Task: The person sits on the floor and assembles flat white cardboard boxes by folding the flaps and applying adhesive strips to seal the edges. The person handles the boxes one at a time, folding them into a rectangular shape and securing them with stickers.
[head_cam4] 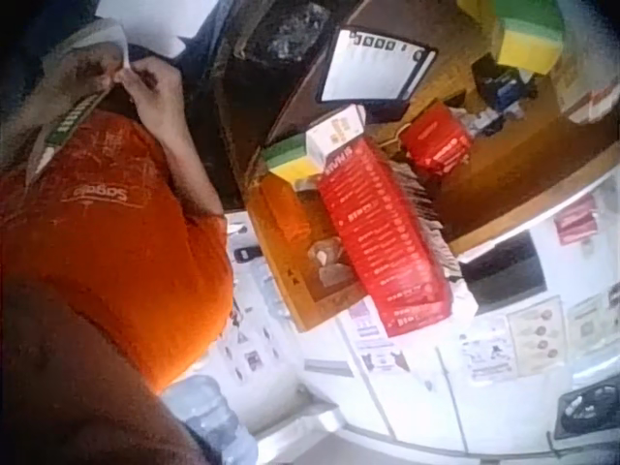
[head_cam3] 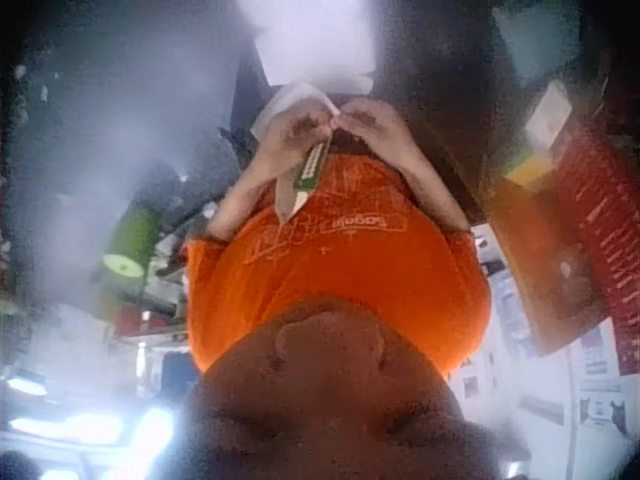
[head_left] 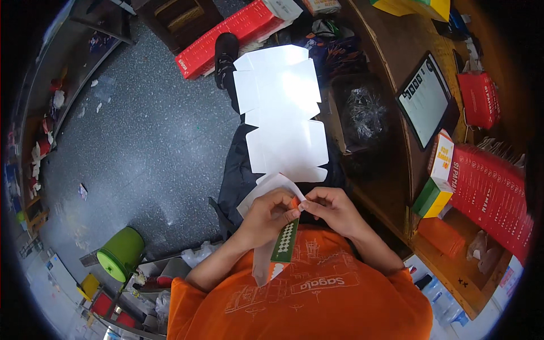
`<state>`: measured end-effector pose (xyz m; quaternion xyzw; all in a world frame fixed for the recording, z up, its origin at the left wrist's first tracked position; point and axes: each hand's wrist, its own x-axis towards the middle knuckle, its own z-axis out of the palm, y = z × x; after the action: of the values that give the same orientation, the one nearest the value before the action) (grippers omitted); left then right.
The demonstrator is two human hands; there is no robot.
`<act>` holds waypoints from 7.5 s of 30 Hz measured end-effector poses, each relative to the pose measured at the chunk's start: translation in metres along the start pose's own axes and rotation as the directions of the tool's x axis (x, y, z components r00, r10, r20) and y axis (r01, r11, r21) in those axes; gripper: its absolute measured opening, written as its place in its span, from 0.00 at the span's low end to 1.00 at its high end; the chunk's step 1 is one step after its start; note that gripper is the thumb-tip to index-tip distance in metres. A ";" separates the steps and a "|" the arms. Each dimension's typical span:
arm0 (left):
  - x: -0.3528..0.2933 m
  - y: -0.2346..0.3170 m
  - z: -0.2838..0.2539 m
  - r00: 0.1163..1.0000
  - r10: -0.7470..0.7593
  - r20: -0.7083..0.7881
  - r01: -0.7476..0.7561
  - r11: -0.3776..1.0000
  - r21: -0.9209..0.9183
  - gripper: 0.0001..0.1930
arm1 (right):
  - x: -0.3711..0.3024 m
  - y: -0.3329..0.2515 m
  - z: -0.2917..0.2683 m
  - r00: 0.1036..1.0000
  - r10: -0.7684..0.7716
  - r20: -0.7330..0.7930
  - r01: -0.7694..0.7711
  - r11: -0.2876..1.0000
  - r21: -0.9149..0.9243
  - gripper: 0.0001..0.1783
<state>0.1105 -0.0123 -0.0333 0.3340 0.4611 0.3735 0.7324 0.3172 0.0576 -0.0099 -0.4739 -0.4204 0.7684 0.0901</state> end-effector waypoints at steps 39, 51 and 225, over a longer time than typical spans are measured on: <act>0.004 -0.010 0.003 1.000 -0.005 -0.026 -0.003 0.960 -0.279 0.11 | 0.000 -0.002 -0.010 0.997 -0.012 0.078 0.027 0.980 -0.197 0.06; 0.002 0.017 0.008 0.994 0.101 -0.047 -0.083 0.952 0.296 0.12 | 0.005 -0.005 -0.013 0.992 -0.048 0.119 0.081 0.951 -0.297 0.04; 0.100 -0.061 0.020 0.898 0.385 -0.212 -0.353 0.919 0.173 0.08 | 0.031 0.047 -0.034 0.792 -0.522 -0.317 0.272 0.766 -0.582 0.09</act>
<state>0.1735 0.0397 -0.1196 0.4147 0.4984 0.5125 0.5631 0.3407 0.0634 -0.0714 -0.5453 -0.6666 0.4560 0.2246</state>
